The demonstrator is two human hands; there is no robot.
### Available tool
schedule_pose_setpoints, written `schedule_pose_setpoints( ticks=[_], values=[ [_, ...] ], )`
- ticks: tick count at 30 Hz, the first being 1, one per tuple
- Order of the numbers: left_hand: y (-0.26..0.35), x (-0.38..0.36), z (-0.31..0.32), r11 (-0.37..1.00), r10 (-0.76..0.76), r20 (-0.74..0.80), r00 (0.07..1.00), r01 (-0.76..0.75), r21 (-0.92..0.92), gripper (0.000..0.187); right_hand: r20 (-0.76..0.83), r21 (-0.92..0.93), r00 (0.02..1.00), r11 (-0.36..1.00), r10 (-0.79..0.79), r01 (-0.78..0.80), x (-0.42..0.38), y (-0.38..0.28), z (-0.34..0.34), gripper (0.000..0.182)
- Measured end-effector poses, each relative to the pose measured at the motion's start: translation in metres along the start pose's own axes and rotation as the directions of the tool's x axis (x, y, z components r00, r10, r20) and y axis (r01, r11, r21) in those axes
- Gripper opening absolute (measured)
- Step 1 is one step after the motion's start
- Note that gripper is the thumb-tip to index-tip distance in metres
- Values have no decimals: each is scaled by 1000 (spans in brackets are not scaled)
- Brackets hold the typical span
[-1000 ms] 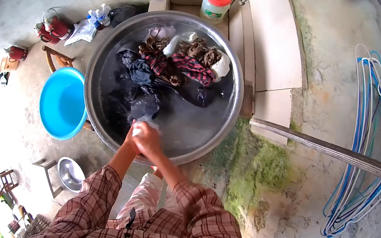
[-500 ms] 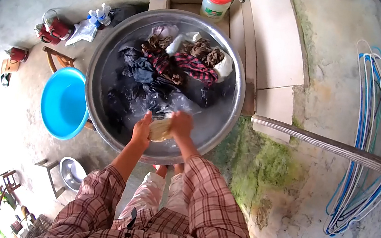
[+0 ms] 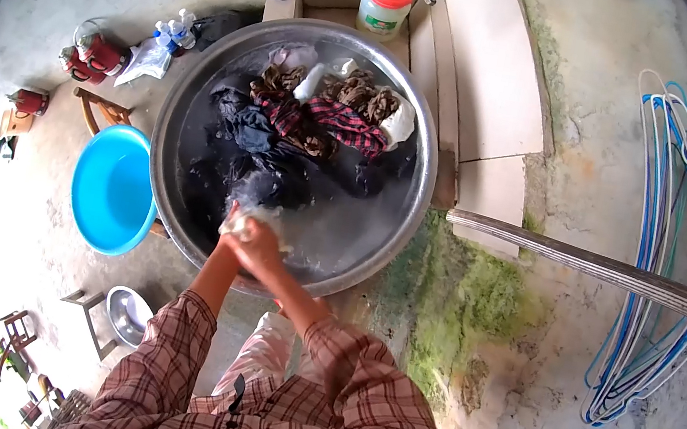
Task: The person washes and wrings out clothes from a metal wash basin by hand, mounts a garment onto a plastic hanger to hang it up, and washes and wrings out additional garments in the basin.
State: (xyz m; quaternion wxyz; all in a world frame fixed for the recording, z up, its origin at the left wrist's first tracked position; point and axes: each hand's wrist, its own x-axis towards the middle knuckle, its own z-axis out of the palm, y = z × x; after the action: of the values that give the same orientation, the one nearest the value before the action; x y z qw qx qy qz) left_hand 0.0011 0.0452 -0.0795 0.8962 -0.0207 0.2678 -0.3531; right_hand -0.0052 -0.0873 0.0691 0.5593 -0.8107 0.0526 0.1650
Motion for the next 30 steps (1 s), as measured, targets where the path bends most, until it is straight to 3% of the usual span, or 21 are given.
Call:
schedule_pose_setpoints(
  ticks=[1, 2, 3, 5, 6, 8, 9, 10, 11, 12, 13, 15, 17, 20, 21, 24, 25, 26, 27, 29, 30],
  values=[
    [6, -2, -7, 998, -32, 114, 993, 37, -45, 71, 3, 125, 996, 988, -92, 91, -11, -16, 3, 43],
    [2, -16, 5, 992, -38, -6, 999, 39, 118, 64, -14, -31, 987, 986, -163, 162, -21, -29, 4, 43],
    [-27, -22, 13, 726, 560, -169, 811, -382, 573, 51, -4, -105, 990, 985, -141, 140, -26, -38, 5, 40],
    [-17, 0, 1, 906, 253, 188, 949, -301, 299, 47, -77, -212, 989, 972, -122, 104, -25, -39, 7, 34],
    [-10, 15, -11, 965, 114, 389, 914, -196, 177, 45, -158, -245, 979, 966, -128, 86, -19, -32, 8, 31],
    [-27, 15, -2, 965, 211, 403, 890, -255, 57, 44, -268, -338, 956, 941, -121, 25, 0, -12, 5, 26],
    [-44, 5, 28, 682, 359, 76, 930, -317, 659, 42, -269, -213, 960, 977, -80, 22, 14, 8, 1, 26],
    [-61, -2, 61, 184, 626, -106, 772, -15, 983, 41, -257, -243, 966, 967, 16, -81, 28, 35, -4, 24],
    [-74, 7, 89, 760, 569, -539, 621, -147, 633, 42, -217, -313, 951, 907, 220, -281, 40, 39, -22, 23],
    [-72, 10, 101, 745, 541, -586, 603, -21, 667, 45, -136, -529, 988, 838, 72, -134, 45, 74, -27, 21],
    [-72, 9, 96, 742, 560, -544, 625, -86, 665, 46, -17, -708, 998, 705, -59, 29, 49, 122, -31, 20],
    [-63, 0, 72, 693, 588, -474, 655, -107, 713, 46, 143, -766, 988, 626, -58, 148, 40, 178, -61, 23],
    [-43, -20, 41, 591, 598, -418, 684, -24, 806, 45, -91, -729, 996, 679, 20, -80, 28, 172, -82, 25],
    [-45, -37, 42, 614, 636, -513, 576, 23, 789, 54, -377, -595, 923, 746, 69, -299, 27, 175, -83, 21],
    [-52, -39, 61, 632, 601, -583, 547, 121, 765, 67, -218, -392, 923, 837, 318, -381, 46, 193, -69, 40],
    [-47, -29, 71, 861, 295, -741, 603, 170, 480, 78, -82, -165, 914, 899, 397, -405, 33, 118, -11, 38],
    [-47, -30, 80, 882, 206, -700, 684, 179, 435, 87, -125, -88, 961, 962, 245, -257, 30, 114, 14, 29],
    [-40, -32, 64, 915, 104, -524, 846, 124, 383, 83, -89, 0, 966, 970, 243, -244, 20, 86, 24, 25],
    [-33, -35, 50, 996, -39, -263, 964, 16, -87, 79, -41, 119, 981, 976, 191, -185, 10, 49, 28, 22],
    [3, -14, -39, 994, 73, -112, 991, -63, 85, 72, -153, -6, 982, 993, -115, 115, -12, -13, 34, 16],
    [-20, -33, 12, 992, 117, -11, 993, -117, -48, 66, 15, -15, 992, 992, -129, 129, -21, -44, 22, 13]
  ],
)
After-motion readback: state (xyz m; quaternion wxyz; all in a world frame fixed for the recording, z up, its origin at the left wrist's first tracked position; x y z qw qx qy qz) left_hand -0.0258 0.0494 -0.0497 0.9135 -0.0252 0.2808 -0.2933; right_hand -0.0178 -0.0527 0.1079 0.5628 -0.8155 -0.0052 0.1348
